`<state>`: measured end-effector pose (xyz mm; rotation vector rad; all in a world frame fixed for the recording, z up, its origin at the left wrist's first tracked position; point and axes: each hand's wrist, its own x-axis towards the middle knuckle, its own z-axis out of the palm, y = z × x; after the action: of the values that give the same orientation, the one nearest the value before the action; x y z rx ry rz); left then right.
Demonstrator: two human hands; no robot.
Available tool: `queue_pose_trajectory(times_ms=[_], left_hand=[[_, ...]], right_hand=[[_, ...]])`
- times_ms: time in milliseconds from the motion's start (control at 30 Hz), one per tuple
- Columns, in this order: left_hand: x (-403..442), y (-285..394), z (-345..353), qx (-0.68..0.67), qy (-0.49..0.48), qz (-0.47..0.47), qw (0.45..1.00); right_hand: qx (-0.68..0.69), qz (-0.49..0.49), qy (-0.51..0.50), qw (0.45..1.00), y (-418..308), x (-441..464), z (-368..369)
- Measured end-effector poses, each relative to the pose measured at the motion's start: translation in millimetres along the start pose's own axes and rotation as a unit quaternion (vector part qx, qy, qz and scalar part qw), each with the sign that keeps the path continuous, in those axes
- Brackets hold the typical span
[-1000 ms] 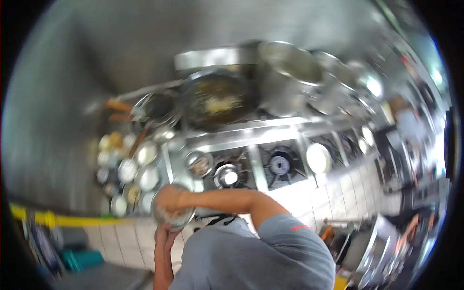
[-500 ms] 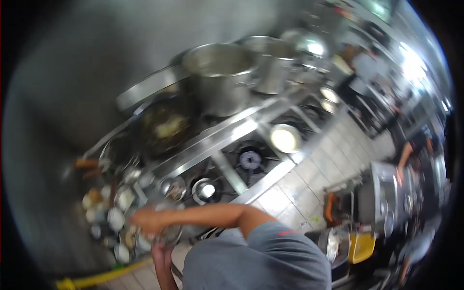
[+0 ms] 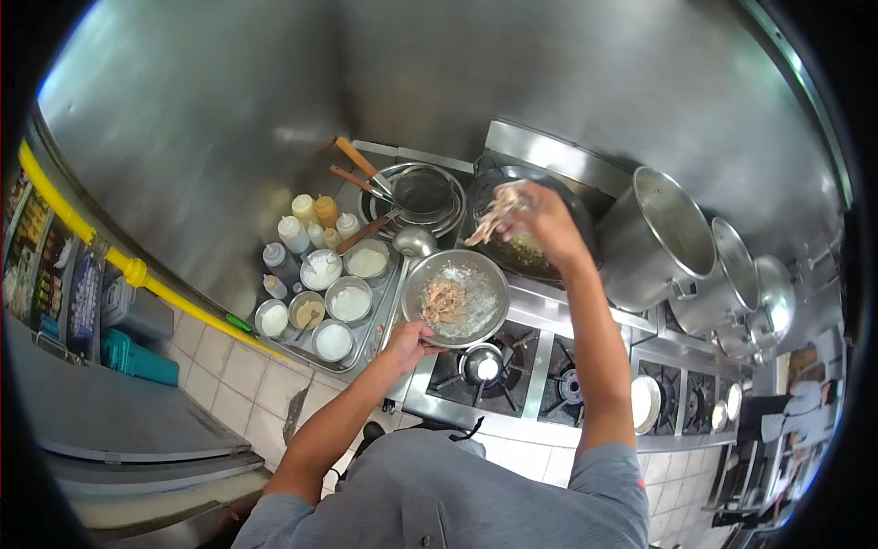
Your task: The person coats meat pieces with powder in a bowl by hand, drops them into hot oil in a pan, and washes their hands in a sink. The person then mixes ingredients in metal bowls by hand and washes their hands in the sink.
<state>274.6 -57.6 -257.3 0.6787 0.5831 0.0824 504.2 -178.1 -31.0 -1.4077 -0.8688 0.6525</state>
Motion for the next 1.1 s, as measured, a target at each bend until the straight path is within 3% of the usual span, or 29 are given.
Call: queue_pose_trajectory(times_ms=[100,300,367,433,467,567,600,633,667,700,767,867,933,1000,1033,1100], left_hand=[[1.6,-0.9,0.9,-0.001,0.017,0.008,1.000],[-33.5,-10.1,-21.6,-0.029,0.074,0.019,0.997],[-60.9,-12.5,-23.3,-0.008,0.097,0.035,0.995],[-89.2,-22.0,-38.0,-0.046,0.141,0.060,0.987],[-105.6,-28.8,-51.7,-0.059,0.150,0.061,0.985],[-161.7,-42.2,-61.3,-0.088,0.197,0.115,0.970],[-178.1,-44.4,-59.5,-0.079,0.242,0.131,0.958],[-189.0,-52.2,-67.2,-0.072,0.282,0.131,0.948],[-203.1,-54.8,-72.0,-0.066,0.302,0.118,0.944],[-214.8,-56.4,-76.0,-0.056,0.316,0.107,0.941],[-226.8,-60.8,-78.4,-0.083,0.341,0.125,0.928],[-238.9,-54.4,-68.8,-0.087,0.360,0.138,0.919],[-240.4,-55.4,-67.6,-0.086,0.362,0.135,0.918],[-243.4,-62.8,-73.2,-0.140,0.320,0.151,0.925],[-243.2,-67.1,-78.5,-0.138,0.321,0.151,0.925],[-241.6,-79.8,-94.4,-0.216,0.296,0.137,0.920]], right_hand=[[-0.065,0.007,0.064,0.996,14.8,27.3,-39.5],[-0.261,0.089,0.067,0.959,135.6,96.3,-102.3],[-0.545,-0.048,0.067,0.834,215.1,136.1,-135.5],[-0.487,0.112,0.111,0.859,198.4,140.1,-117.3],[-0.561,0.104,0.103,0.815,209.6,147.7,-118.1],[-0.765,0.051,0.101,0.634,267.1,183.2,-159.1],[-0.827,-0.001,0.019,0.561,273.2,190.5,-172.3],[-0.801,0.048,0.015,0.596,256.2,191.2,-165.3],[-0.804,0.058,0.013,0.592,268.7,203.5,-178.1],[-0.764,0.100,0.049,0.636,237.1,193.2,-154.4],[-0.795,0.140,0.069,0.586,216.4,196.9,-142.1],[-0.757,0.090,0.139,0.632,156.7,161.1,-84.9],[-0.684,0.033,0.107,0.721,118.5,137.4,-38.5],[-0.545,-0.207,0.022,0.813,123.2,111.0,8.2],[-0.463,-0.209,-0.054,0.860,93.7,71.8,70.2],[-0.359,-0.143,-0.255,0.886,95.0,13.2,158.0]])
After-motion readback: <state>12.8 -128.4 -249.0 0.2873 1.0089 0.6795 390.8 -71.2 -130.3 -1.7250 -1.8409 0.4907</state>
